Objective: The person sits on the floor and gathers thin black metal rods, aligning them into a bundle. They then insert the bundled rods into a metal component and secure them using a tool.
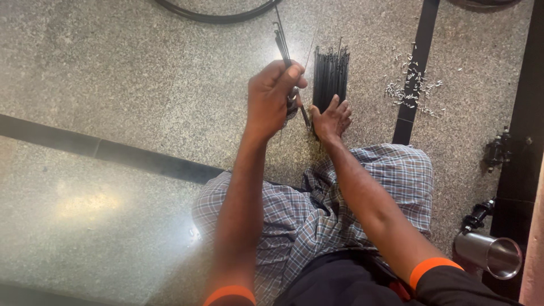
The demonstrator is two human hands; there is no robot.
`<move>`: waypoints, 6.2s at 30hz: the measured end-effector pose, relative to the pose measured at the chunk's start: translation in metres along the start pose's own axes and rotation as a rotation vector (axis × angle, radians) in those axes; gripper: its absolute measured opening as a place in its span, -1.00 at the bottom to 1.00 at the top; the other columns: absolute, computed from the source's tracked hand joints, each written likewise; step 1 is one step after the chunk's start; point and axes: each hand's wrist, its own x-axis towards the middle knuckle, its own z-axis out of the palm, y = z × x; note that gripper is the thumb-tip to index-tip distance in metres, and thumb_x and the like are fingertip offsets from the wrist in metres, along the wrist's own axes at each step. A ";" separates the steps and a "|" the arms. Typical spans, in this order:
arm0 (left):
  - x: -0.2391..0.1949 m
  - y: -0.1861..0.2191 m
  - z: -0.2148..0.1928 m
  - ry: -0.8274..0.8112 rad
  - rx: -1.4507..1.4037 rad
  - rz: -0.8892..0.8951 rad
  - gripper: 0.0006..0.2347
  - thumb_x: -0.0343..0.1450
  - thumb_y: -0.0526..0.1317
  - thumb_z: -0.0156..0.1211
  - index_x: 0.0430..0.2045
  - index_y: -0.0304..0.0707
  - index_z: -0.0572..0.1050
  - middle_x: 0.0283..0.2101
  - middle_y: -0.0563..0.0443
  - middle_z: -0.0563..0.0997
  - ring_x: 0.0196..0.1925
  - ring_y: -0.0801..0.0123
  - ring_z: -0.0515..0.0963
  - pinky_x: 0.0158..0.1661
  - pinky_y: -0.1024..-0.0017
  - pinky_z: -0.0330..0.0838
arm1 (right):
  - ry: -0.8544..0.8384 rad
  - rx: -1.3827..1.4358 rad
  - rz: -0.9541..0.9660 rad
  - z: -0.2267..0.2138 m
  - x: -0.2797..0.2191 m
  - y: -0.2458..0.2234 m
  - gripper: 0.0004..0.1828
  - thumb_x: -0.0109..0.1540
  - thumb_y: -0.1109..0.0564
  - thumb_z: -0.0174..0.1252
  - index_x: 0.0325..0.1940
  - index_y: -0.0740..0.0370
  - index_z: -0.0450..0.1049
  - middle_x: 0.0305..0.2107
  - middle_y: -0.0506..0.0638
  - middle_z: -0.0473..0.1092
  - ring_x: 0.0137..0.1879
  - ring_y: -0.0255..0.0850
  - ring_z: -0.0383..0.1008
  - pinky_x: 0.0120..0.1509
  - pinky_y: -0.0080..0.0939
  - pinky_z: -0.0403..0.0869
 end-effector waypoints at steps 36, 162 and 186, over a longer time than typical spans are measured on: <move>0.005 0.032 0.090 0.333 0.028 0.398 -0.83 0.57 -0.21 0.07 -0.23 -0.34 0.54 -0.39 -0.07 0.63 -0.55 0.51 0.55 -0.55 0.51 0.48 | -0.336 -0.437 -0.915 -0.086 0.118 0.076 -0.15 0.29 0.01 0.20 0.60 0.12 0.01 0.37 0.17 0.19 0.42 0.19 0.22 0.47 0.13 0.32; -0.003 -0.032 0.127 -0.117 -0.429 -0.104 -0.67 0.51 -0.09 0.27 -0.02 -0.42 0.45 -0.19 -0.06 0.57 -0.21 0.36 0.59 -0.22 0.43 0.56 | 0.667 0.531 -1.267 -0.257 -0.061 -0.009 -0.78 0.20 0.30 0.33 -0.13 0.19 0.47 -0.13 0.06 0.49 0.02 -0.09 0.53 0.10 -0.11 0.57; 0.004 -0.023 0.143 -0.336 -0.613 -0.315 -0.38 0.36 -0.02 0.34 0.25 -0.45 0.34 -0.01 -0.27 0.50 -0.17 0.25 0.62 -0.23 0.39 0.64 | 0.414 0.681 -0.905 -0.288 -0.050 0.024 -0.70 0.35 -0.05 0.29 -0.08 0.25 0.55 -0.11 0.07 0.48 -0.01 -0.15 0.56 0.07 -0.13 0.57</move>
